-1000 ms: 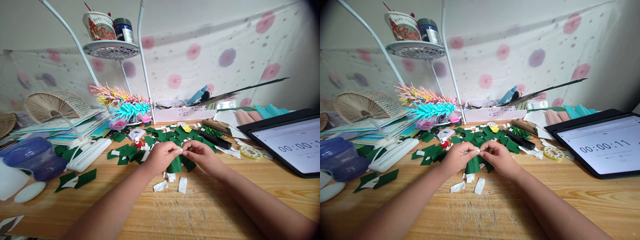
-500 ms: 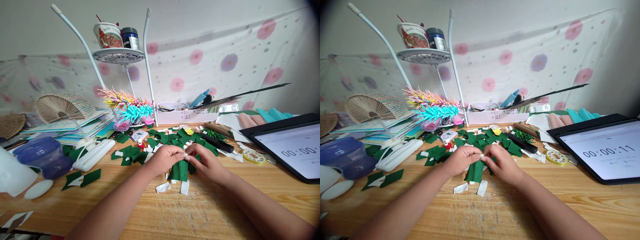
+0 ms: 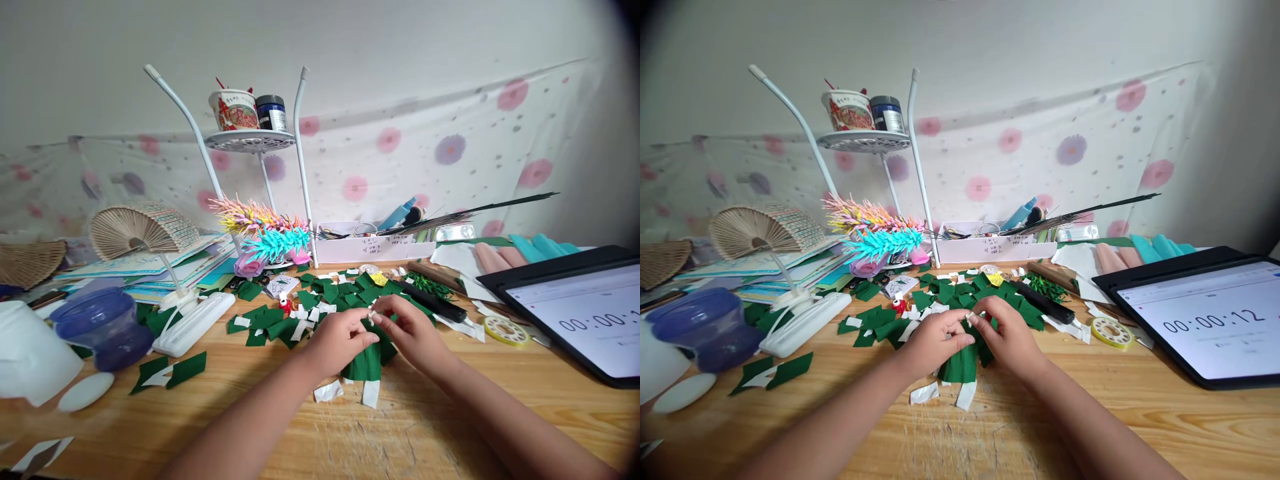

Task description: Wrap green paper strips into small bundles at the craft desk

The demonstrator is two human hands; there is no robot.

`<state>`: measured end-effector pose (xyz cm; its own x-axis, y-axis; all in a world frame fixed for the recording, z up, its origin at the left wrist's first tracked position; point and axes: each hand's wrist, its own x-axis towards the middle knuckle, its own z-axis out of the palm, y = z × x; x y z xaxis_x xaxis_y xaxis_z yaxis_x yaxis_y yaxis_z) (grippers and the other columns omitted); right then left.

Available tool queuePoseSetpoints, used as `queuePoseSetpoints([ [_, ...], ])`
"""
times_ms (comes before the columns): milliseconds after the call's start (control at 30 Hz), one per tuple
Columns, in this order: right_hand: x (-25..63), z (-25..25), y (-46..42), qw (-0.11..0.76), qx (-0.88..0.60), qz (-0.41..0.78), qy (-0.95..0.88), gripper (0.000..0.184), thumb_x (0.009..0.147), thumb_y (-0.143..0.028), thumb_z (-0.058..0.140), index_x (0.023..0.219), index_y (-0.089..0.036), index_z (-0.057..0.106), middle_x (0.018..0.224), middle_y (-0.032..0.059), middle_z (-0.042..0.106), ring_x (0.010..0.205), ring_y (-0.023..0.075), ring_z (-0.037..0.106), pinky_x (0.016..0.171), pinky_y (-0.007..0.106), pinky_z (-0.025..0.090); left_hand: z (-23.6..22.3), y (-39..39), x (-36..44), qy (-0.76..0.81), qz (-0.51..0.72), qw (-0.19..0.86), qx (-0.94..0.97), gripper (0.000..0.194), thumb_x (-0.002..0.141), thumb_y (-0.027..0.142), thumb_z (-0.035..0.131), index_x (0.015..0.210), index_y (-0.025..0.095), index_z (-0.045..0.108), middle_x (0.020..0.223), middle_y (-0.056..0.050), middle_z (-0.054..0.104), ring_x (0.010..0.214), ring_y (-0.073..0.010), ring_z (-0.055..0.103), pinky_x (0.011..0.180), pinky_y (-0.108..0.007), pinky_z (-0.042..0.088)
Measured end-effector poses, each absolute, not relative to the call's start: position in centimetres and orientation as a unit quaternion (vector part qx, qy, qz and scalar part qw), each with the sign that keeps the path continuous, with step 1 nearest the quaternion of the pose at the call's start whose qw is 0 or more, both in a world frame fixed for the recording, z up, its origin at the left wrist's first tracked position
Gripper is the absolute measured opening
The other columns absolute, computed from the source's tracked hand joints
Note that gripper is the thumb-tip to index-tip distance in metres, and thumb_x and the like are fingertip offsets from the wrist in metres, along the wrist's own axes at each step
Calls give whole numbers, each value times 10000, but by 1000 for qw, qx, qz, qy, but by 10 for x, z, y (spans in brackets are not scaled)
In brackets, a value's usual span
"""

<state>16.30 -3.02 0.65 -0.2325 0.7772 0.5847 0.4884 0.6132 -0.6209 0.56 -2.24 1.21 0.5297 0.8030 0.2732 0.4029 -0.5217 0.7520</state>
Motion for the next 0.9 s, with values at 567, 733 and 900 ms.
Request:
queuePoseSetpoints([
  [567,164,1,-28,450,-356,225,-787,95,809,-267,437,832,-192,491,790,33,534,704,142,497,641,279,428,14,-20,3,331,372,342,797,268,799,275,386,588,148,492,515,23,511,516,-84,477,544,-196,365],
  [733,168,4,-29,441,-290,71,-846,251,798,-129,446,1024,-229,488,948,53,547,857,155,501,739,304,412,12,-18,3,331,360,400,775,275,789,288,404,555,150,448,492,28,492,484,-85,466,505,-199,355],
  [900,171,8,-30,436,-257,-28,-862,261,783,-130,479,1029,-219,490,932,61,576,845,169,517,714,325,415,12,-17,7,314,381,476,728,245,780,306,429,593,149,448,450,45,472,434,-68,442,478,-186,347],
])
